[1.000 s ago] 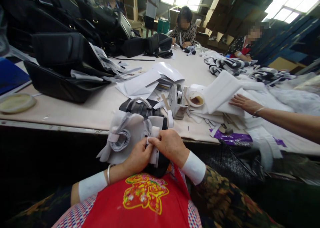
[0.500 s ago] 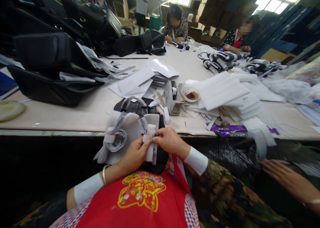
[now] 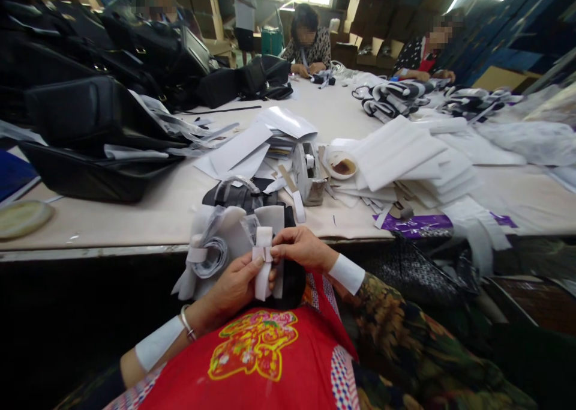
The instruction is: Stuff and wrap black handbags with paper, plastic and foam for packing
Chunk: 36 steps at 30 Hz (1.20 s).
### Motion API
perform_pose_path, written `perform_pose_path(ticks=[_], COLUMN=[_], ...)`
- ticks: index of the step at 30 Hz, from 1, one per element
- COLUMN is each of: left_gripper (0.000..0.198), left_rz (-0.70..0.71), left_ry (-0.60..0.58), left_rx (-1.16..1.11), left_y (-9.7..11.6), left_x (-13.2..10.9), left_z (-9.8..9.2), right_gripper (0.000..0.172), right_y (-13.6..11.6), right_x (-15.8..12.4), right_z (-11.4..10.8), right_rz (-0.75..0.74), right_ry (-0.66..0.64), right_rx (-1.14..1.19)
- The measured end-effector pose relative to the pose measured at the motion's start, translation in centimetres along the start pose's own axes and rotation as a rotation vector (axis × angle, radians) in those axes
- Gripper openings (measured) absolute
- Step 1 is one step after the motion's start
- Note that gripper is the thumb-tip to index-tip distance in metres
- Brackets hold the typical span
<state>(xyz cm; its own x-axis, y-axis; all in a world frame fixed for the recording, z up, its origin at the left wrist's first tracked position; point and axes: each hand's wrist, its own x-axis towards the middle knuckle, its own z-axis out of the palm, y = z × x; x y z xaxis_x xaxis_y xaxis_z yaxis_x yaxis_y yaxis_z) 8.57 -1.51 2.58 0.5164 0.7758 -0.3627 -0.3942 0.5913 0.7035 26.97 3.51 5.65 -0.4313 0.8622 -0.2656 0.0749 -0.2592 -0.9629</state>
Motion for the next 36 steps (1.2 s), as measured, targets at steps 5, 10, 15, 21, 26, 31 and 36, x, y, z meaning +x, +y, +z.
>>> perform_pose_path(ticks=[5, 10, 15, 21, 26, 31, 36], left_gripper=[0.036, 0.033, 0.042, 0.043, 0.033, 0.033, 0.030], left_rz=[-0.004, -0.001, 0.003, 0.083, 0.257, 0.344, 0.243], left_ry=[-0.081, -0.120, -0.041, 0.064, 0.168, 0.221, 0.256], left_rx=[-0.133, -0.132, -0.054, 0.445, 0.924, 1.178, 0.881], left_y=[0.1, 0.0, -0.8, 0.9, 2.1, 2.7, 3.3], left_x=[0.0, 0.1, 0.6, 0.3, -0.6, -1.3, -2.2], left_z=[-0.1, -0.2, -0.3, 0.0, 1.0, 1.1, -0.2], right_gripper=[0.034, 0.030, 0.012, 0.019, 0.030, 0.043, 0.049], right_y=[0.2, 0.4, 0.8, 1.2, 0.7, 0.9, 2.0], right_x=[0.7, 0.7, 0.8, -0.5, -1.4, -0.7, -0.6], right_z=[-0.4, -0.8, 0.4, 1.7, 2.6, 3.8, 3.8], right_rz=[0.065, 0.084, -0.023, -0.038, -0.043, 0.045, 0.096], right_ry=[-0.077, -0.118, -0.002, 0.194, 0.238, 0.251, 0.154], right_rx=[-0.031, 0.015, -0.242, -0.311, -0.148, 0.132, 0.418])
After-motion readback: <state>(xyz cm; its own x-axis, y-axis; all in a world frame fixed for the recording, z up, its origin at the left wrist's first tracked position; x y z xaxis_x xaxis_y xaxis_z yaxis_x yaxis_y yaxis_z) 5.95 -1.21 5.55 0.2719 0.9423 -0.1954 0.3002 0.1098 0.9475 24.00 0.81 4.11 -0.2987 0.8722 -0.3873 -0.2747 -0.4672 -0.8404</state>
